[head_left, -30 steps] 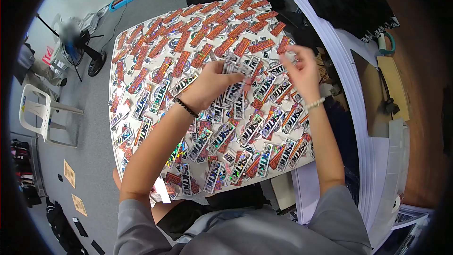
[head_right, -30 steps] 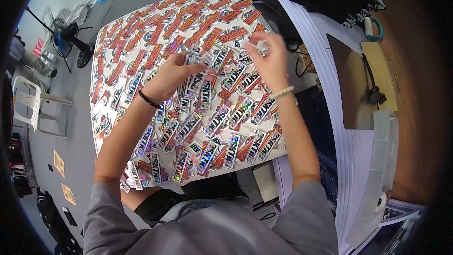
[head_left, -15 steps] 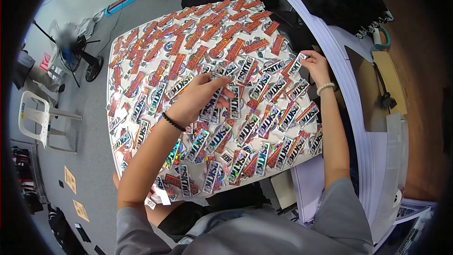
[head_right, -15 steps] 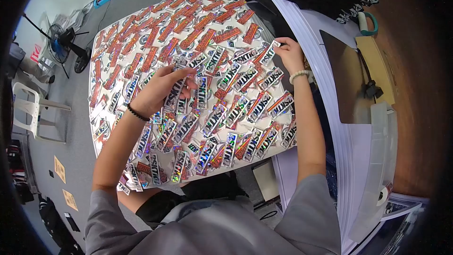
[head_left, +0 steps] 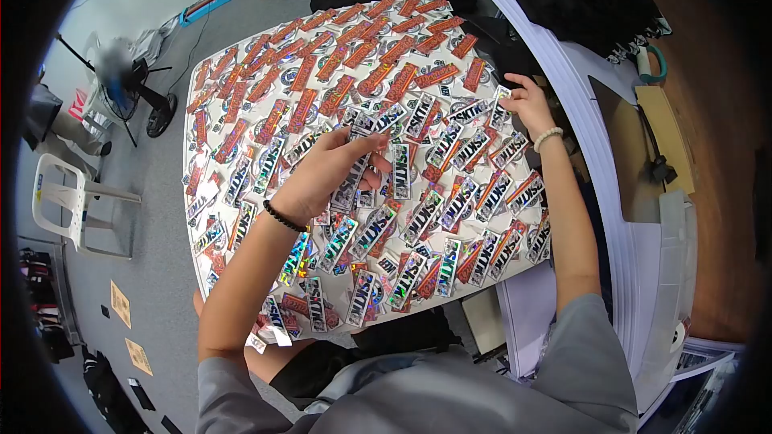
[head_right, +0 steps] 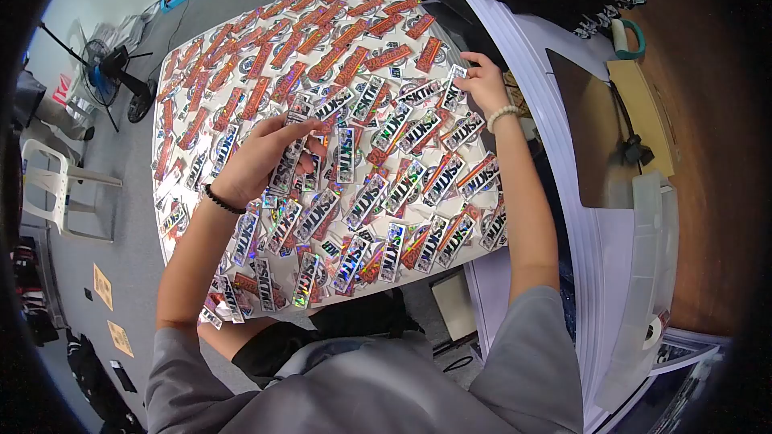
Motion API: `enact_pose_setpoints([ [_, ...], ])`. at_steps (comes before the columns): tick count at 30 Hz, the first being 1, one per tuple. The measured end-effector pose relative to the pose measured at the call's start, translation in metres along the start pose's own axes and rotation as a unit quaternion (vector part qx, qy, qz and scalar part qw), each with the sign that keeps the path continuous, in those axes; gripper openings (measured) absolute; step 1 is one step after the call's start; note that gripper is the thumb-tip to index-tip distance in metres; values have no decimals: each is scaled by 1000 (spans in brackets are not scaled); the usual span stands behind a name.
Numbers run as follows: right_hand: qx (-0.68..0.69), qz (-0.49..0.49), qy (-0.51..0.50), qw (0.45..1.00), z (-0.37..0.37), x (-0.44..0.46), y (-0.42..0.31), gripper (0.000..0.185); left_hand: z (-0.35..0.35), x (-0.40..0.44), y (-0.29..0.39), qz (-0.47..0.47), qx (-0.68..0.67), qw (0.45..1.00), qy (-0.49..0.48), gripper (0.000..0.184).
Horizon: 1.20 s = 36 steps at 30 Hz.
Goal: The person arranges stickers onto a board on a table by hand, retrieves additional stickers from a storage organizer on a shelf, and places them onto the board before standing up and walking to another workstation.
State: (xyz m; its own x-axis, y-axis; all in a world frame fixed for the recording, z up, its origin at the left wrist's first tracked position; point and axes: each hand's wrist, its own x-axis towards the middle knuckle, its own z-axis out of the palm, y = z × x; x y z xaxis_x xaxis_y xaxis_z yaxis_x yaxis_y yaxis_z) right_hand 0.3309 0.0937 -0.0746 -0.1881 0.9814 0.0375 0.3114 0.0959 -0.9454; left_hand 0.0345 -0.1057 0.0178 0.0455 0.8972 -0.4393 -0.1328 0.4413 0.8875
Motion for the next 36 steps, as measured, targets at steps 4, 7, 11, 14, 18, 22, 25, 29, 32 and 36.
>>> enact_pose_setpoints([
  [4,-12,30,-60,998,-13,6,-6,51,-7,2,-5,5,-3,1000,-9,26],
  [7,-13,31,-77,996,-11,9,-6,51,-7,1,-5,2,-1,1000,-7,26],
  [11,-3,22,-82,996,-6,9,-3,48,-9,2,-8,0,-11,1000,-9,27],
  [14,-11,-11,-68,998,-4,9,1,44,-12,1,-9,-6,-21,1000,-8,27],
  [18,-108,-118,46,986,6,1,-3,33,-13,2,-7,-22,-22,999,8,28],
  [22,-308,-260,47,914,11,-12,-22,18,-10,2,-6,-4,-49,999,3,29],
  [25,-376,-265,34,888,21,-24,-36,18,-7,0,-4,-6,-47,999,-12,28],
  [29,-346,-249,20,904,28,-18,-30,20,-8,-3,-6,-9,-40,999,-17,28],
  [32,-329,-237,27,914,33,-16,-31,19,-16,-4,-13,-2,-51,998,-20,27],
  [36,-274,-265,70,922,40,-17,-38,13,-27,-4,-19,-8,-78,996,-32,26],
])
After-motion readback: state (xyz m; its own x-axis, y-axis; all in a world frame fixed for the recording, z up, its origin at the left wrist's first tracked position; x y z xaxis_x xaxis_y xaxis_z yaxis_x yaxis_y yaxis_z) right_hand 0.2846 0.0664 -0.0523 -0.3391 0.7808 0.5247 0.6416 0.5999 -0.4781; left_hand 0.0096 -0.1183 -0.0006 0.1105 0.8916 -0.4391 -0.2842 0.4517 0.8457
